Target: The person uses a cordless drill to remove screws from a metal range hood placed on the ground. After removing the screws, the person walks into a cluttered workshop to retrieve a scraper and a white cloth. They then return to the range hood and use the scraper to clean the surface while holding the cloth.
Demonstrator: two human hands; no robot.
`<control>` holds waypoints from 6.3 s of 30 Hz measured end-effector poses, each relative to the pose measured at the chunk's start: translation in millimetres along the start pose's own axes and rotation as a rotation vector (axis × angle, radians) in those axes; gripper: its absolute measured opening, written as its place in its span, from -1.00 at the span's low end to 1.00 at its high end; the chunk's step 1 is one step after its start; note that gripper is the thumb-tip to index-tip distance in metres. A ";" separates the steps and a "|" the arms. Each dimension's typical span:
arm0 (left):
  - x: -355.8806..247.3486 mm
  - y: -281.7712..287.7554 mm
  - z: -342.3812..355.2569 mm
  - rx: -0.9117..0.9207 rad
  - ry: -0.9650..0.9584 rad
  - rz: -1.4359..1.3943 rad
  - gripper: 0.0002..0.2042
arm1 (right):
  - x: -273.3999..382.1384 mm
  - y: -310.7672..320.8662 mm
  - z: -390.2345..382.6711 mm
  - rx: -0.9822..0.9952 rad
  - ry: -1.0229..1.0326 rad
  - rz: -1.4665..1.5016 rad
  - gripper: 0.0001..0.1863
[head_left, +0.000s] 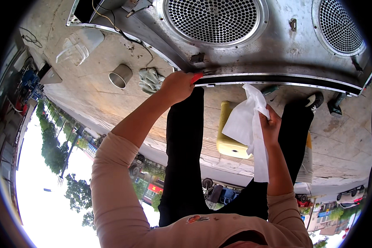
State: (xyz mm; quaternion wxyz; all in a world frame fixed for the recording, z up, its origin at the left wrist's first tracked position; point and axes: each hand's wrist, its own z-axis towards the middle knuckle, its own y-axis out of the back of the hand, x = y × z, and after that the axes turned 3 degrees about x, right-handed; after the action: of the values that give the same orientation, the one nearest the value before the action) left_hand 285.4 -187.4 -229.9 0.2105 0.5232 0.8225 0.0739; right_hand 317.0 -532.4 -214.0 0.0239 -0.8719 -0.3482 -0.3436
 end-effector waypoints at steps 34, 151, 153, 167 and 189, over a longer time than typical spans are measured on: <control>-84.4 13.2 -117.1 -0.378 -0.429 0.030 -0.52 | -11.9 6.6 1.2 0.157 -0.191 0.423 -0.66; -18.2 -67.1 -5.8 -0.302 -0.054 0.413 -0.63 | 9.0 -5.2 -1.7 0.100 -0.110 0.125 -0.62; -16.4 -80.0 -9.9 -0.453 -0.046 0.454 -0.63 | 10.3 -5.3 -1.3 0.094 -0.134 0.133 -0.63; -27.7 -46.2 -56.4 -0.436 -0.076 0.299 -0.58 | 14.8 -5.2 -2.6 0.082 -0.154 0.084 -0.62; -22.2 -80.9 -35.5 -0.585 -0.129 0.494 -0.64 | 14.8 -7.5 -0.5 0.042 -0.143 0.069 -0.69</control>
State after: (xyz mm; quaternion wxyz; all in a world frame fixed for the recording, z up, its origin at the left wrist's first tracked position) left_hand 211.4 -239.4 -219.6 0.3780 0.6268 0.6010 0.3209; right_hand 319.7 -518.2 -206.0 0.0292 -0.9049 -0.3261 -0.2721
